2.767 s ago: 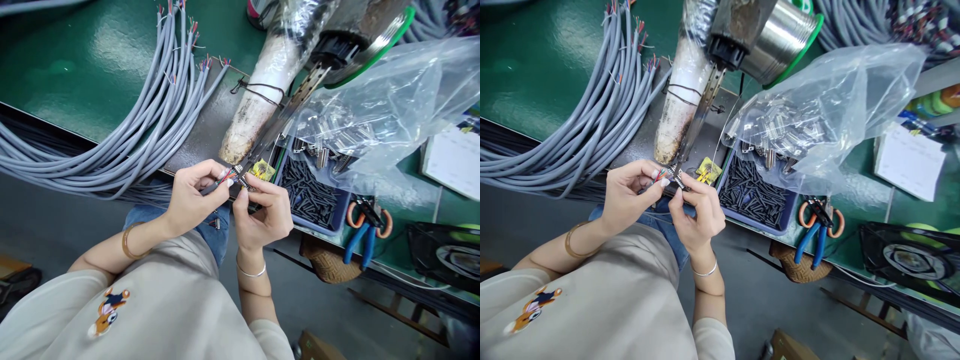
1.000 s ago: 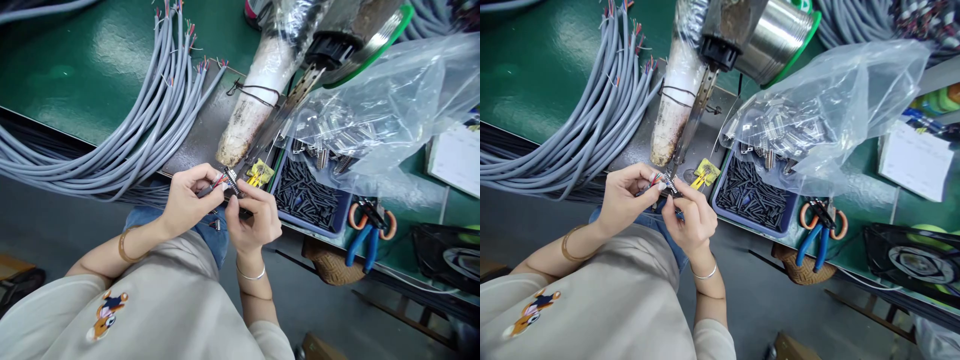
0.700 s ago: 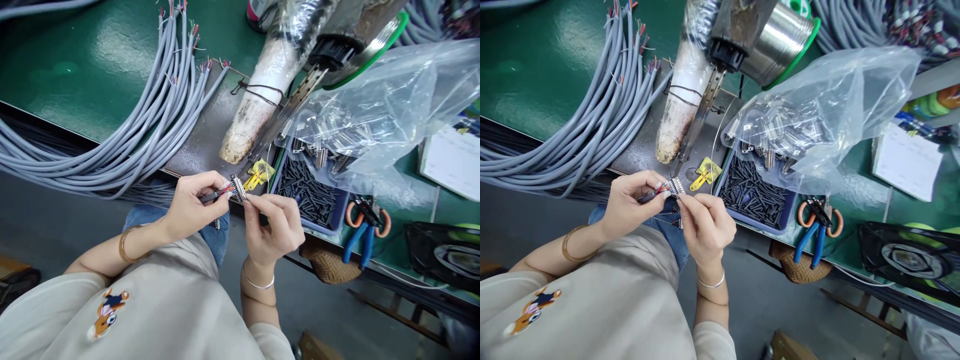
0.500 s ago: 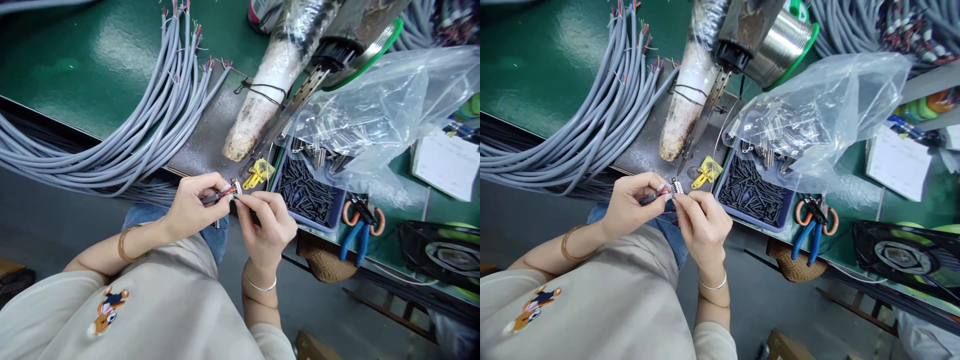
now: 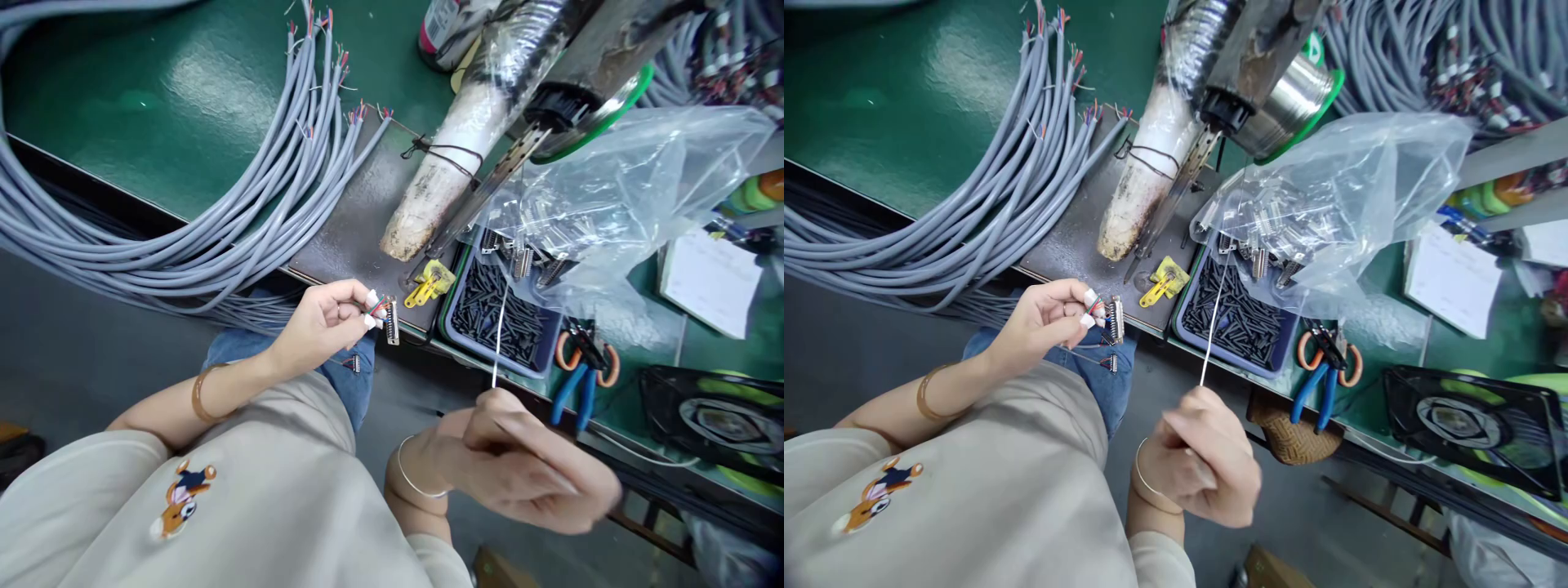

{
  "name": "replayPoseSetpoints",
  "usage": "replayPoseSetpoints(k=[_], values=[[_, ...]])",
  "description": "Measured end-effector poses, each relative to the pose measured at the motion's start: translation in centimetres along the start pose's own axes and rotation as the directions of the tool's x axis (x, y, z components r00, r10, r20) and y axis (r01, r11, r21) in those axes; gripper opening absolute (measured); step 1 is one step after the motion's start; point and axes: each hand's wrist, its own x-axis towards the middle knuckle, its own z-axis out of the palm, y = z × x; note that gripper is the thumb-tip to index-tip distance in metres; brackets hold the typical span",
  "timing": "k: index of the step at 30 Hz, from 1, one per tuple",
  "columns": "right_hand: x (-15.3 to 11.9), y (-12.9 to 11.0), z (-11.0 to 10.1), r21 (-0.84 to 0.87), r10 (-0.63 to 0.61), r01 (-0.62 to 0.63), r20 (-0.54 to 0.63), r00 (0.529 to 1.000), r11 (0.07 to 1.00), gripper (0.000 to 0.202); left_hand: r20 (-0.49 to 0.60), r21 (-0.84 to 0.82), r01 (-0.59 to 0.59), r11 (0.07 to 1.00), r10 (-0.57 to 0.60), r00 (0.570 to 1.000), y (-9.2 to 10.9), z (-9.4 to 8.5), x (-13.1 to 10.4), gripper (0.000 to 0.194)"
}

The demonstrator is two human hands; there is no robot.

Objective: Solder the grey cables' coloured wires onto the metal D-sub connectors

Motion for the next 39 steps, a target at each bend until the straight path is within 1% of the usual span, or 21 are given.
replayPoseSetpoints(k=[1,2,3,5,7,10,13,16,19,21,22,25,27,29,32,35,37,39], values=[[0.0,-0.3,0.2,-0.025,-0.088,0.085,-0.117,0.989,0.996,0.031,0.006,0.013,0.007,1.0,-0.007,1.0,0.1,0.1,-0.1,0.016],[0.1,-0.5,0.5,-0.081,-0.019,0.018,-0.006,1.0,0.997,0.019,0.011,0.023,0.011,1.0,-0.011,1.0,0.2,0.2,-0.2,0.016],[0.3,-0.6,1.0,-0.1,0.041,-0.033,0.085,0.996,0.994,0.014,0.018,0.03,0.01,0.999,-0.011,1.0,0.2,0.3,-0.3,0.016],[0.9,-0.5,2.0,-0.1,0.153,-0.131,0.26,0.954,0.986,0.013,0.037,0.042,0.002,0.999,-0.003,0.999,0.1,0.4,-0.5,0.015],[1.5,-0.1,2.8,-0.05,0.164,-0.156,0.346,0.924,0.986,0.01,0.066,0.053,-0.007,0.999,0.003,0.998,-0.1,0.5,-0.6,0.013],[1.8,0.4,3.4,0.014,0.161,-0.181,0.4,0.902,0.983,0.005,0.091,0.068,-0.025,0.997,0.018,0.996,-0.2,0.5,-0.7,0.012],[1.5,0.8,3.5,0.039,0.227,-0.262,0.389,0.893,0.964,0.012,0.07,0.083,-0.042,0.996,0.036,0.997,0.0,0.4,-0.7,0.018],[1.2,1.2,3.5,0.078,0.272,-0.315,0.343,0.899,0.946,0.016,0.082,0.066,-0.042,0.997,0.037,0.996,0.3,0.3,-0.7,0.02],[1.1,1.5,3.5,0.087,0.274,-0.305,0.261,0.926,0.948,0.016,0.094,0.046,0.014,0.999,-0.018,0.995,0.5,0.2,-0.7,0.02],[1.1,1.6,3.3,0.068,0.253,-0.27,0.195,0.948,0.96,0.016,0.085,0.038,0.059,0.998,-0.063,0.994,0.6,0.1,-0.7,0.02],[1.2,1.5,3.2,0.053,0.234,-0.248,0.184,0.955,0.967,0.016,0.082,0.032,0.073,0.997,-0.075,0.994,0.7,0.1,-0.6,0.02],[1.2,1.4,3.0,0.009,0.176,-0.184,0.243,0.954,0.983,0.018,0.089,0.028,0.079,0.997,-0.081,0.993,0.9,0.1,-0.6,0.019],[1.3,1.3,3.0,-0.004,0.173,-0.18,0.283,0.943,0.984,0.019,0.099,0.049,0.072,0.996,-0.077,0.992,1.0,0.1,-0.6,0.018],[1.3,1.4,2.9,-0.007,0.197,-0.205,0.312,0.929,0.979,0.021,0.118,0.081,0.071,0.994,-0.08,0.99,0.8,0.0,-0.6,0.017],[1.4,1.7,2.8,-0.001,0.241,-0.26,0.372,0.896,0.966,0.024,0.156,0.129,0.058,0.99,-0.078,0.985,0.5,0.0,-0.5,0.015],[1.4,1.9,2.6,0.02,0.265,-0.299,0.411,0.872,0.954,0.024,0.161,0.159,0.037,0.987,-0.063,0.985,0.3,0.1,-0.5,0.015],[1.5,1.9,2.4,0.034,0.258,-0.298,0.414,0.873,0.954,0.022,0.151,0.163,0.025,0.986,-0.05,0.987,0.2,0.1,-0.5,0.014],[1.5,1.9,2.2,0.039,0.25,-0.286,0.386,0.888,0.957,0.02,0.148,0.169,0.019,0.985,-0.045,0.988,0.2,0.1,-0.5,0.014]])
